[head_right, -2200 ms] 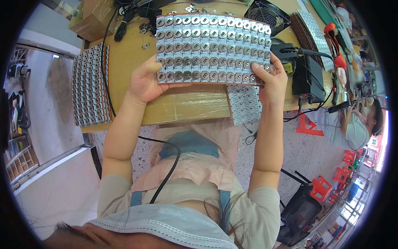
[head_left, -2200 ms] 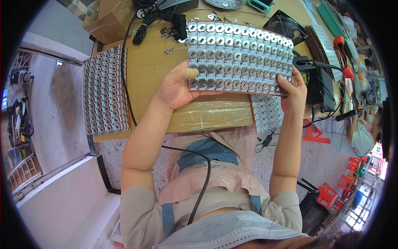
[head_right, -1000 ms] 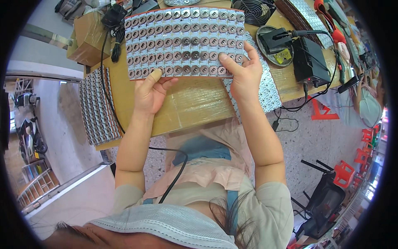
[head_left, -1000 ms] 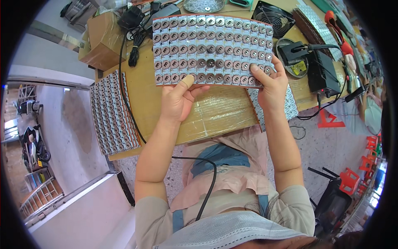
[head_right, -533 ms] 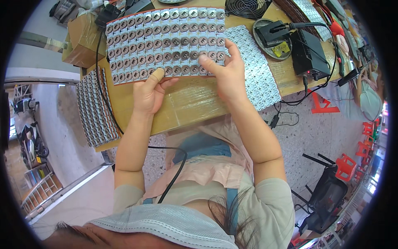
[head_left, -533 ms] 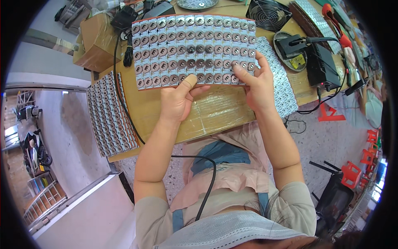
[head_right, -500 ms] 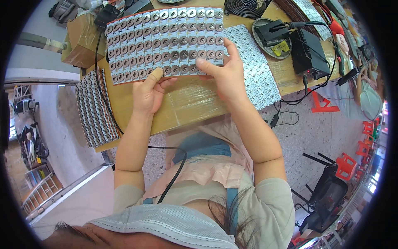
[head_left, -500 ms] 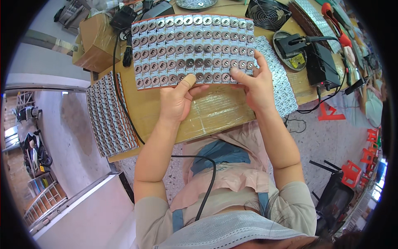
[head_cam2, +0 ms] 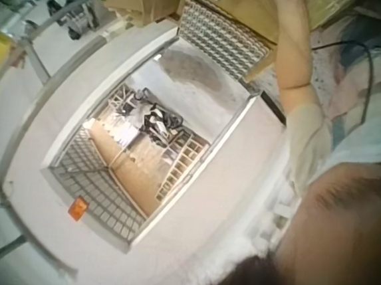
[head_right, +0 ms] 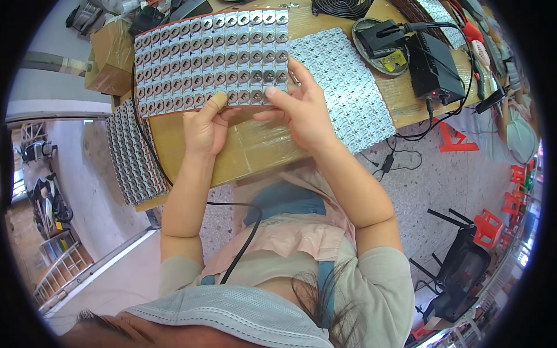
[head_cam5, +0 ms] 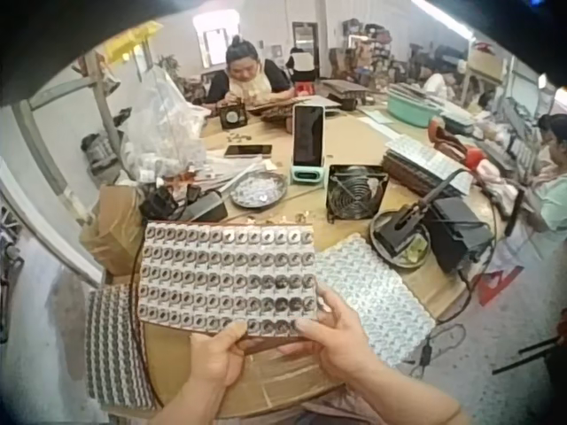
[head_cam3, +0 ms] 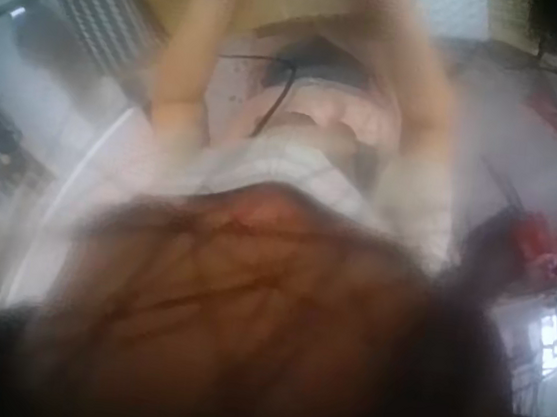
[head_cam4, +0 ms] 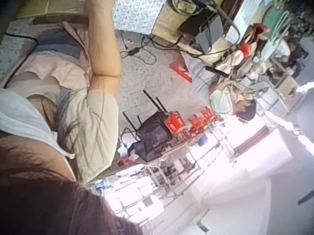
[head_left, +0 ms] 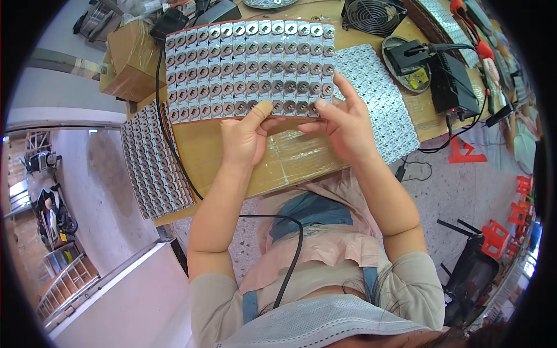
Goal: Assembling small metal components onto a grid sheet in a factory setting.
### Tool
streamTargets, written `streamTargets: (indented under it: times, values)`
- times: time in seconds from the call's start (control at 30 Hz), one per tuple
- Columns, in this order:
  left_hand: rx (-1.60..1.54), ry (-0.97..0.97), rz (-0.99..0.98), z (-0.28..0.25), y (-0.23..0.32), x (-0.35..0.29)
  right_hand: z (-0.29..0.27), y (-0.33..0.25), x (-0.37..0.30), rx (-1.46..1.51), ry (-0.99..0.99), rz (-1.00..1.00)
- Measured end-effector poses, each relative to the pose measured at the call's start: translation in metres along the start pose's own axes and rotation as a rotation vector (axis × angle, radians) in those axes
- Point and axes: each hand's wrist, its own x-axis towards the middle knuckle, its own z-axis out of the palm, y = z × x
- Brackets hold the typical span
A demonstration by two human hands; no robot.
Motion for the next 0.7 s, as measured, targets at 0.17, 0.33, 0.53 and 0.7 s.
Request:
streamTargets:
  times: [0.17, 0.33, 0.53, 0.7]
  values:
    - [0.010, -0.019, 0.000, -0.001, -0.002, -0.001, -0.006, -0.005, -0.001, 0.113, -0.090, 0.089]
    - [-0.066, -0.028, 0.026, 0.015, 0.000, -0.005, -0.006, 0.000, 0.000, 0.024, -0.092, 0.021]
    - [0.060, -0.035, -0.017, 0.001, -0.001, -0.003, -0.008, -0.010, -0.003, 0.244, -0.141, 0.111]
    - [0.095, -0.021, 0.037, 0.008, -0.005, -0.004, -0.006, -0.006, -0.001, 0.274, -0.112, 0.114]
